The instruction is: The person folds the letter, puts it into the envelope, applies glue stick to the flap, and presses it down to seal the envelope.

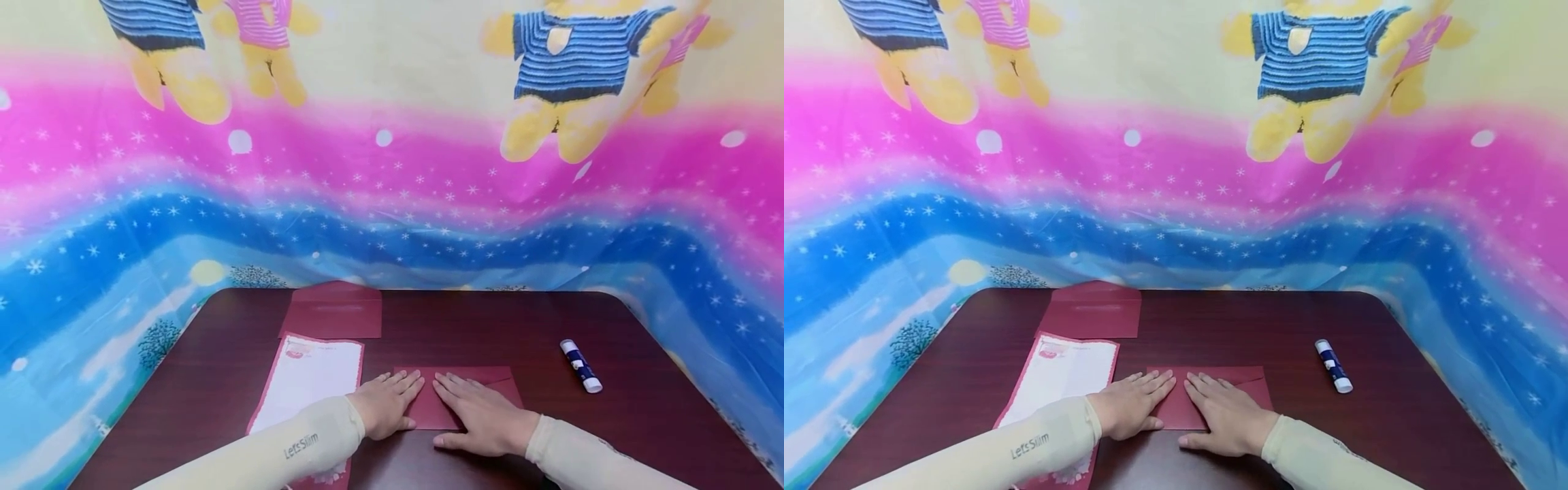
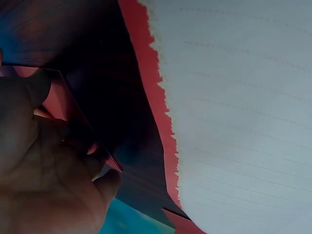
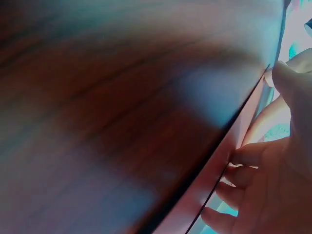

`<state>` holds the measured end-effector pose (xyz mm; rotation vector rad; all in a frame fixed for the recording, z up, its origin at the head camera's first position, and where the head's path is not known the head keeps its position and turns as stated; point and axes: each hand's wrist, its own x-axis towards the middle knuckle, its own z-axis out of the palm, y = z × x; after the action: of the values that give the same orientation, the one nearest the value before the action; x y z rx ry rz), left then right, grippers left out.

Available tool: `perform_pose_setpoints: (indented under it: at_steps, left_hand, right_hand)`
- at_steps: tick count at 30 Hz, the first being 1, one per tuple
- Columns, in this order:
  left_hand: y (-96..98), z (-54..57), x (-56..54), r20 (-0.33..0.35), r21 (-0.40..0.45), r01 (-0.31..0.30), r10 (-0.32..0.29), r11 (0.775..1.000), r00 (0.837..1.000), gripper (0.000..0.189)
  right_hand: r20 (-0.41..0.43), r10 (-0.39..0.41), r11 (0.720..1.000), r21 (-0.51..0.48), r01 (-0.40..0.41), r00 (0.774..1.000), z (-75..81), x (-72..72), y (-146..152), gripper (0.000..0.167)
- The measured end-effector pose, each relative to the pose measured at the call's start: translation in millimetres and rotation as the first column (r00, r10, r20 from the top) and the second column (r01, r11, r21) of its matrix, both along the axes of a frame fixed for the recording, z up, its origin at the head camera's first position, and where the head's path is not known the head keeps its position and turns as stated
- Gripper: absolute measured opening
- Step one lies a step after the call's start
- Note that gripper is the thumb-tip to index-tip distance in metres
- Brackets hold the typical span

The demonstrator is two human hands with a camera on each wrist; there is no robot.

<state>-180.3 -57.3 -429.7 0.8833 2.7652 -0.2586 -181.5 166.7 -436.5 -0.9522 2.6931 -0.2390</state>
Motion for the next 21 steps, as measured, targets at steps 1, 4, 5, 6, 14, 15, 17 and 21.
perform_pose_setpoints:
  at_steps: [1,4,5,6,14,15,17,21]
  left_hand:
    - [-0.1,0.0,0.1,0.000,0.000,-0.001,0.001,1.000,1.000,0.071]
    - [-0.4,-0.3,0.0,-0.006,-0.001,0.002,-0.002,1.000,1.000,0.071]
    - [-0.5,-0.3,0.1,-0.008,-0.002,0.001,-0.001,1.000,1.000,0.071]
    - [-0.7,-0.4,0.2,-0.010,-0.003,0.001,-0.001,1.000,1.000,0.071]
    - [-3.2,0.9,0.8,-0.012,0.009,-0.003,0.003,1.000,1.000,0.071]
    - [-3.4,0.8,0.8,-0.012,0.010,-0.003,0.003,1.000,1.000,0.071]
    - [-3.6,0.7,1.1,-0.014,0.008,0.002,-0.002,1.000,1.000,0.071]
    - [-3.7,-0.4,1.6,-0.015,0.010,0.023,-0.023,1.000,1.000,0.071]
  right_hand:
    - [-0.001,-0.010,1.000,-0.004,0.010,1.000,0.2,-0.1,2.5,0.095]
    - [-0.005,-0.043,0.999,-0.012,0.043,0.999,1.1,-0.8,12.7,0.093]
    - [0.000,-0.055,0.998,-0.015,0.055,0.999,1.8,-0.9,17.2,0.092]
    - [0.004,-0.064,0.998,-0.020,0.065,0.998,2.5,-1.1,22.2,0.092]
    - [0.012,-0.131,0.991,-0.031,0.131,0.991,8.7,-2.9,61.8,0.084]
    - [0.011,-0.137,0.990,-0.029,0.137,0.990,9.1,-3.2,64.8,0.084]
    - [0.009,-0.142,0.990,-0.023,0.142,0.990,9.2,-4.0,69.3,0.083]
    - [0.023,-0.147,0.989,-0.018,0.147,0.989,9.6,-6.0,72.9,0.083]
